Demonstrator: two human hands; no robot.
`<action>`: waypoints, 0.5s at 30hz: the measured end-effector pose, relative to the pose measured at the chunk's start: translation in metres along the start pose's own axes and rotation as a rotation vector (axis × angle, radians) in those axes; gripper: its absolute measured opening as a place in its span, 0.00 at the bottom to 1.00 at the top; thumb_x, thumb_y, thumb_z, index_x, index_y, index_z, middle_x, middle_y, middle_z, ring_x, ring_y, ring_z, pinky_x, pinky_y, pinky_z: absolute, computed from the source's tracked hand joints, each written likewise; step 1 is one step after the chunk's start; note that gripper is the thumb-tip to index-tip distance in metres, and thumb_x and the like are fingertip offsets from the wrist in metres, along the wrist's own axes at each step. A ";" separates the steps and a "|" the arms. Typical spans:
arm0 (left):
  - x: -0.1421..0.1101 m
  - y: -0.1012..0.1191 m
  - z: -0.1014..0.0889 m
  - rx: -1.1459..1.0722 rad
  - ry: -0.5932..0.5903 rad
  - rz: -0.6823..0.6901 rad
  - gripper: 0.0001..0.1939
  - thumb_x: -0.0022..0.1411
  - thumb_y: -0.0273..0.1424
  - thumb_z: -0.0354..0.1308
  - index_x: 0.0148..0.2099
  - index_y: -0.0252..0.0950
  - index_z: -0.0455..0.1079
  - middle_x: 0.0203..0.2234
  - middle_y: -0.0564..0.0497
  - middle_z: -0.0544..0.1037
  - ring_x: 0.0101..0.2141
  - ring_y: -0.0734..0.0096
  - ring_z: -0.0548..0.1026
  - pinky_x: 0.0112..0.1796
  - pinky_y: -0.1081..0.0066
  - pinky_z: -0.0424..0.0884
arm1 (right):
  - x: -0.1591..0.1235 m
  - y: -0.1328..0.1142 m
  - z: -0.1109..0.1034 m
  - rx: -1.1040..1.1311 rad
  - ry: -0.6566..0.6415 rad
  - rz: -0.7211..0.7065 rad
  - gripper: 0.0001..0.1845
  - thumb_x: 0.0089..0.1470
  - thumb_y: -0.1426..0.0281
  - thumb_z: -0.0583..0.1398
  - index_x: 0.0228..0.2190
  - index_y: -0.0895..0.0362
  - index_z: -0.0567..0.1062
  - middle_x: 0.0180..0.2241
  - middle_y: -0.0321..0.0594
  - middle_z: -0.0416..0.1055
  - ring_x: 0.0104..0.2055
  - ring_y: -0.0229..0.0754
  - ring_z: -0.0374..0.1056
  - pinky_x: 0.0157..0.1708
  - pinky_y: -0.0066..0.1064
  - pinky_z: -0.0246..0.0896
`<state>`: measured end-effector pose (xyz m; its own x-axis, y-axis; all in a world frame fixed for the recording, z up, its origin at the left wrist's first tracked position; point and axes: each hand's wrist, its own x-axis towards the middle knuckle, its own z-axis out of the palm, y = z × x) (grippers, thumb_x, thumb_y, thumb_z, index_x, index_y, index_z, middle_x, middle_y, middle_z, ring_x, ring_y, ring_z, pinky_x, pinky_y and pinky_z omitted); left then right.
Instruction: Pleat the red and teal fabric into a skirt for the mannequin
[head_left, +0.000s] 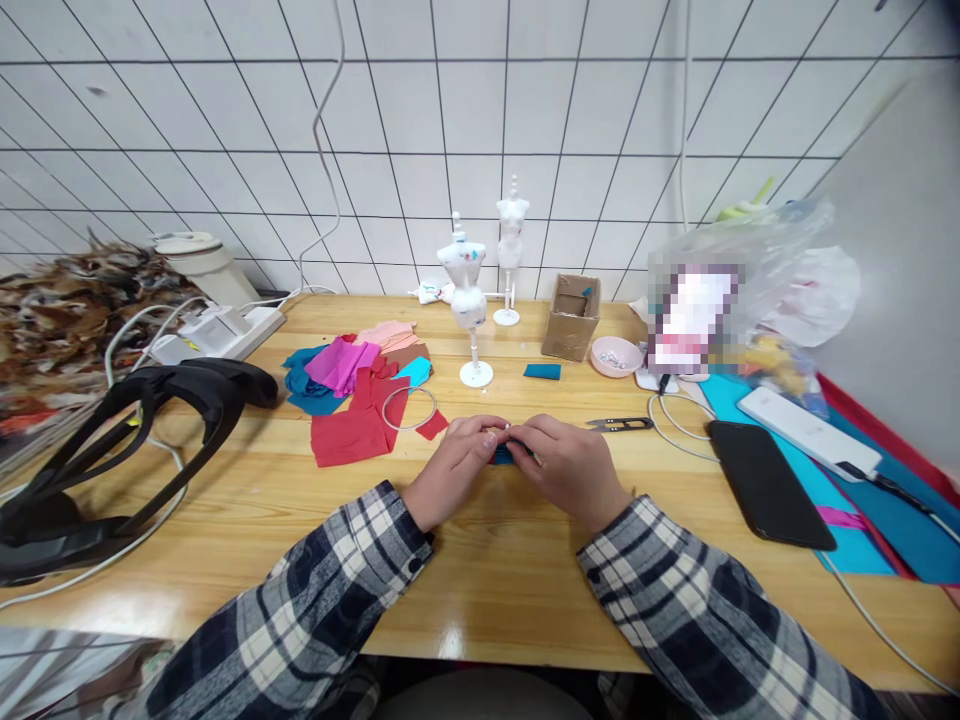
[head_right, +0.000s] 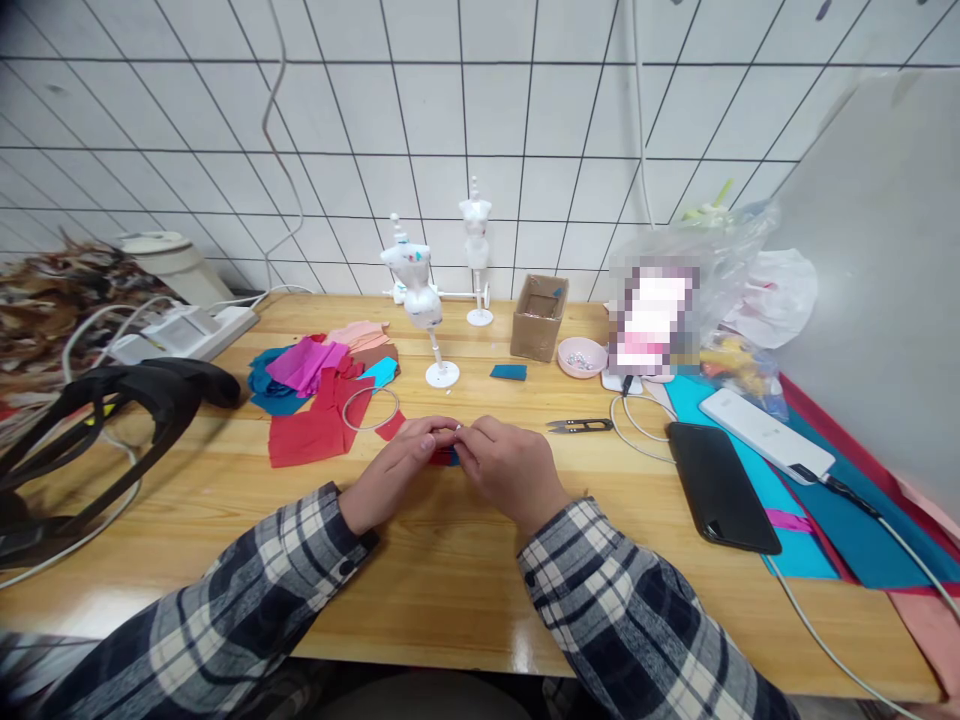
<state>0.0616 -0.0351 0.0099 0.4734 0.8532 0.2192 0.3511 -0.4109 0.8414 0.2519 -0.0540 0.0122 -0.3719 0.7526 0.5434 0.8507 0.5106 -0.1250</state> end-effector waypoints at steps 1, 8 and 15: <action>0.000 0.000 0.000 0.000 -0.002 -0.002 0.29 0.70 0.48 0.37 0.50 0.38 0.76 0.51 0.44 0.73 0.53 0.58 0.67 0.56 0.56 0.61 | 0.000 0.000 0.000 -0.010 -0.002 -0.003 0.11 0.62 0.68 0.55 0.36 0.53 0.79 0.32 0.35 0.77 0.31 0.35 0.70 0.27 0.29 0.50; 0.001 0.001 0.002 0.090 -0.020 0.027 0.22 0.70 0.43 0.43 0.49 0.40 0.76 0.53 0.45 0.72 0.54 0.58 0.66 0.56 0.56 0.59 | 0.000 -0.002 0.001 0.079 0.045 0.093 0.09 0.58 0.70 0.57 0.32 0.54 0.78 0.30 0.36 0.76 0.29 0.36 0.69 0.26 0.29 0.51; 0.004 0.001 0.003 0.218 0.059 0.038 0.12 0.66 0.35 0.53 0.40 0.40 0.79 0.41 0.47 0.76 0.44 0.62 0.71 0.48 0.60 0.64 | 0.004 -0.006 0.007 0.476 0.038 0.335 0.05 0.52 0.71 0.61 0.26 0.55 0.77 0.24 0.35 0.72 0.23 0.35 0.64 0.25 0.27 0.57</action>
<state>0.0662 -0.0328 0.0108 0.4434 0.8507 0.2824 0.5033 -0.4970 0.7069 0.2430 -0.0507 0.0094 -0.0898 0.8945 0.4380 0.6557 0.3841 -0.6501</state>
